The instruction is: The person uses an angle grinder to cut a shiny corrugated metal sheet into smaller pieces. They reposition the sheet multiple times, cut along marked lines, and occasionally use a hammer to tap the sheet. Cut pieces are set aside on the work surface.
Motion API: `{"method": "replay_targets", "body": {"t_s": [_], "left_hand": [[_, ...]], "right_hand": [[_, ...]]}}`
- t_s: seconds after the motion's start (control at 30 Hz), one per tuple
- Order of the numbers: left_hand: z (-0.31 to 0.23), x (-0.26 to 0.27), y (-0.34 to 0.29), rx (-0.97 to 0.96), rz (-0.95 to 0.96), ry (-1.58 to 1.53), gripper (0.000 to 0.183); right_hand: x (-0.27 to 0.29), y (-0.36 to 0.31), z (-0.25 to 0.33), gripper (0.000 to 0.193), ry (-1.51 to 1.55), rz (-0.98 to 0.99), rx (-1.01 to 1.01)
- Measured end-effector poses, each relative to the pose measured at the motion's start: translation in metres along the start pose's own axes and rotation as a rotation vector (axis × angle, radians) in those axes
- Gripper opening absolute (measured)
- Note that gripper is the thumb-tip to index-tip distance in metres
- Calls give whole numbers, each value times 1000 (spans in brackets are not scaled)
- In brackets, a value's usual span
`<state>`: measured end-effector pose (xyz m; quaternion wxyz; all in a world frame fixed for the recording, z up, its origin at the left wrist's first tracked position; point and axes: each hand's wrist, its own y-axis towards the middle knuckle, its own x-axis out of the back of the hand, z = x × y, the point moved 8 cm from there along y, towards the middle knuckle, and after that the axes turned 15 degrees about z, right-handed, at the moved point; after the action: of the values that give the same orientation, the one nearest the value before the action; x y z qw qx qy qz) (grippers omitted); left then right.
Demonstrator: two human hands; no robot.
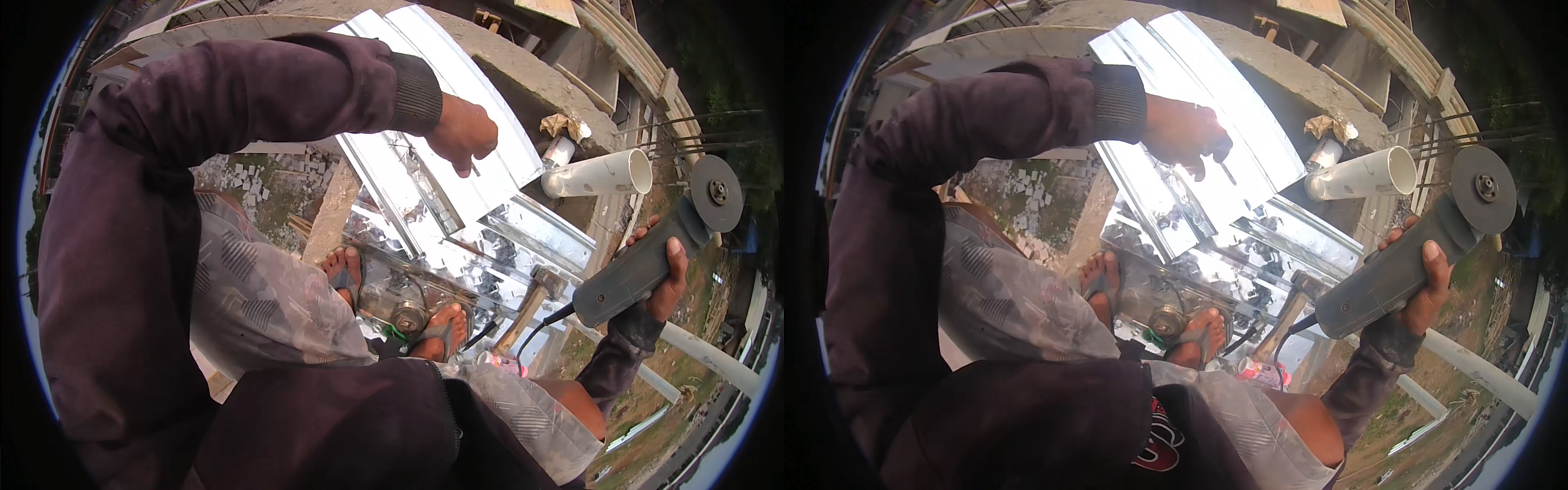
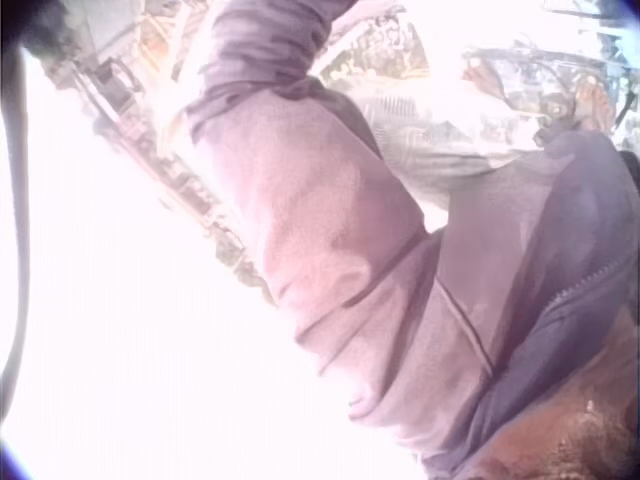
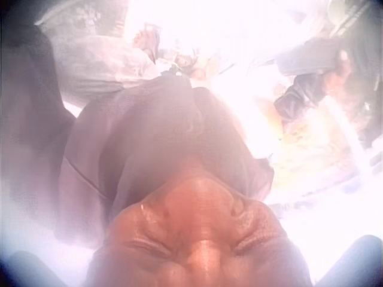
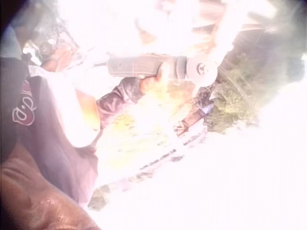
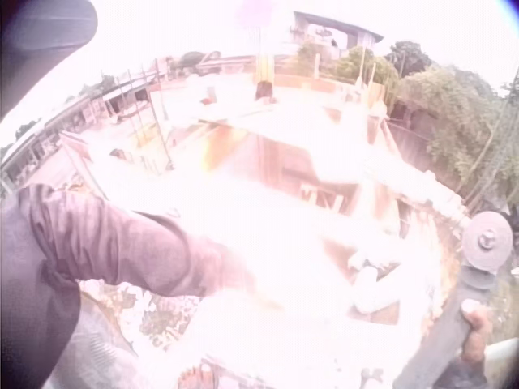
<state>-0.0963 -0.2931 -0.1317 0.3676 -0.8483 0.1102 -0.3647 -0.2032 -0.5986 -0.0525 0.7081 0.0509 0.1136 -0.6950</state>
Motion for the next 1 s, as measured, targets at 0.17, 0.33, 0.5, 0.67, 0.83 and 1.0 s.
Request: {"method": "replay_targets", "body": {"t_s": [0.17, 0.33, 0.5, 0.67, 0.83, 1.0], "left_hand": [[233, -77, -118, 805, -669, -402, 51], [299, -260, -55, 444, -1107, -1919, 47], [309, -262, -3, -165, -1449, -2147, 28], [309, -217, -34, -148, -1659, -1993, 22], [280, -146, -99, -60, -1783, -1631, 30], [223, -59, -161, -236, -1780, -1283, 21]], "right_hand": [[-32, 36, 27, 69, -460, 53, -209], [-78, 68, 3, 80, -635, 244, -337], [-106, 67, -59, 80, -545, 315, -417], [-107, 53, -94, 80, -406, 292, -407], [-98, 39, -98, 90, -420, 251, -350], [-95, 23, -101, 95, -414, 198, -315]]}}
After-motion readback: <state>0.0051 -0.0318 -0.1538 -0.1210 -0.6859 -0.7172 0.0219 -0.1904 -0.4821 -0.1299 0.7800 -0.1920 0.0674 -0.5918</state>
